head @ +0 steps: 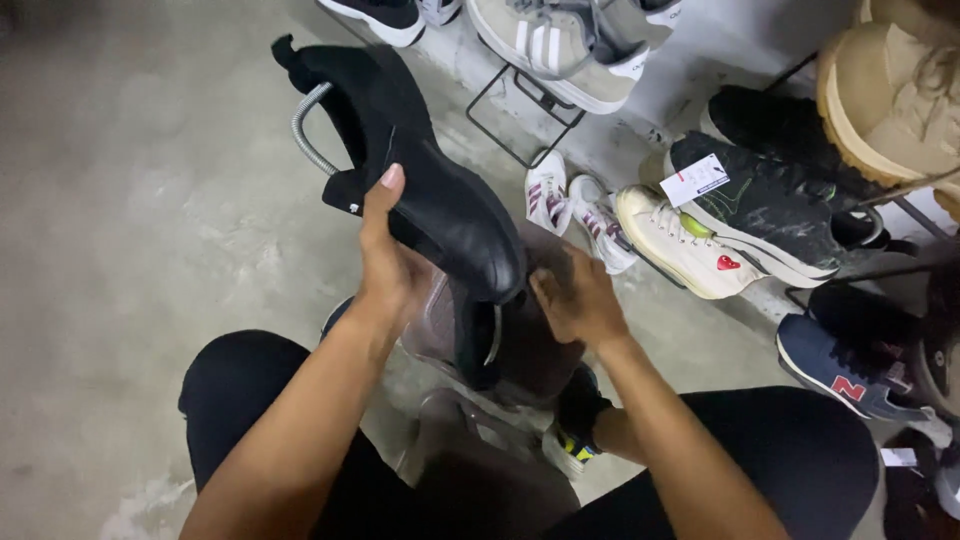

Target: Brushing a black shoe with a small brush to clean it in a shoe storage or cleaning area.

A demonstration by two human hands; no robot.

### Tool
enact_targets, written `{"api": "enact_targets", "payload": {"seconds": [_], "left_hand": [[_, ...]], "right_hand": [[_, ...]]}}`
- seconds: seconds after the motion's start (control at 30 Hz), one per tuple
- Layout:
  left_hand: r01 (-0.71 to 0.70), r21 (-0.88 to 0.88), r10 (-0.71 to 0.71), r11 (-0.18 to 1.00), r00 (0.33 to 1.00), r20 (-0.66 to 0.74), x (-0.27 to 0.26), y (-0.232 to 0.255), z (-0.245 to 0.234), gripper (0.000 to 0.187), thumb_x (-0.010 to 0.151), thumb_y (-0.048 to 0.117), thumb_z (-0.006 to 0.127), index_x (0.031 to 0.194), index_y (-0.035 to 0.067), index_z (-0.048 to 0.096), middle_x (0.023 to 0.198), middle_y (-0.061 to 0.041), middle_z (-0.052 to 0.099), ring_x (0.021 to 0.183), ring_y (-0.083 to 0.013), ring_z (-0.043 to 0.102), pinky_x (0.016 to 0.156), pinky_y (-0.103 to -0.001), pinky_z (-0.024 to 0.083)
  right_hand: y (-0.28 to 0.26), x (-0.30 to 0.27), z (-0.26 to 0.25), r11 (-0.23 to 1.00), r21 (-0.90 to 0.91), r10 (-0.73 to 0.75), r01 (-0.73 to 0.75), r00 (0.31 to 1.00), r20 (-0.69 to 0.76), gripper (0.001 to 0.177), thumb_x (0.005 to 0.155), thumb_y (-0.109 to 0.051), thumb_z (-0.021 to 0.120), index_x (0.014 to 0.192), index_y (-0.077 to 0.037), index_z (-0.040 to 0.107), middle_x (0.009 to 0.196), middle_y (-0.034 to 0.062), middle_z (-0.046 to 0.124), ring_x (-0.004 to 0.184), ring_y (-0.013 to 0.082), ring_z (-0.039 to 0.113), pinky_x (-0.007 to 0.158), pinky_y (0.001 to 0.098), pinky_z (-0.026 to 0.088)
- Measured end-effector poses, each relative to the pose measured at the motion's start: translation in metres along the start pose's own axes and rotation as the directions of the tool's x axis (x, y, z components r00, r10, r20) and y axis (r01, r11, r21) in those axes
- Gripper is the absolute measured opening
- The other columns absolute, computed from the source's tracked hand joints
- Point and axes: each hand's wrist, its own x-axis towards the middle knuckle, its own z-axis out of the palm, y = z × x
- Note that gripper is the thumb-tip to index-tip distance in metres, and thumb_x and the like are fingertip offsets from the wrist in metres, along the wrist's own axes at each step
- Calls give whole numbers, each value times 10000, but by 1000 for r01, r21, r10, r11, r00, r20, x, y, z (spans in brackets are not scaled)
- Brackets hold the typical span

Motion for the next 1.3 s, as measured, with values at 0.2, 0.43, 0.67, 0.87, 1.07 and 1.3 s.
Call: {"api": "enact_targets", "payload": {"seconds": [0.2,0.43,0.67,0.87,1.07,1.3], "left_hand": [[-75,19,75,997,997,-1,23,-24,-10,579,761,386,804,1266,142,663,1203,-151,711,1056,-314,700,932,-505,553],[-80,107,81,991,997,-6,17,-27,3,619,766,359,819,1314,174,600,1241,-175,699,1112,-322,694,956,-491,570],[-65,213,82,975,994,-70,10,-24,13,907,720,384,841,1471,175,379,1360,-180,580,1192,-325,616,979,-494,549],[-222,410,242,885,970,4,21,-29,7,1141,775,444,833,1600,142,104,1451,-199,425,1261,-285,542,1015,-466,516],[-164,427,168,889,985,27,21,-27,6,858,810,431,777,1511,141,377,1265,-168,576,1060,-262,608,862,-426,574],[-108,602,85,791,994,67,7,-6,10,979,771,553,744,1549,106,355,1325,-253,560,1083,-319,608,874,-488,564]], "right_hand": [[46,-9,40,951,-197,-246,239,969,-10,523,896,-241,721,1371,-69,584,1307,282,611,1090,528,657,897,603,564],[78,-7,55,978,-156,-141,136,990,-21,647,873,-307,731,1405,3,535,1402,288,571,1221,524,595,1003,612,520],[-19,14,-30,950,289,-63,121,977,-204,477,1020,-238,668,1380,57,565,1233,288,648,1152,449,630,967,515,507],[-58,3,-48,705,212,-534,676,704,-468,378,879,-102,846,1194,39,691,1143,201,710,1060,399,693,950,462,525],[-68,4,-36,702,144,-591,697,683,-429,536,806,-141,907,1294,-59,701,1220,133,735,988,327,712,891,404,531],[-62,-13,-30,617,210,-666,759,645,-374,451,801,-28,865,1217,-22,691,1179,213,714,1010,414,697,871,490,513]]}}
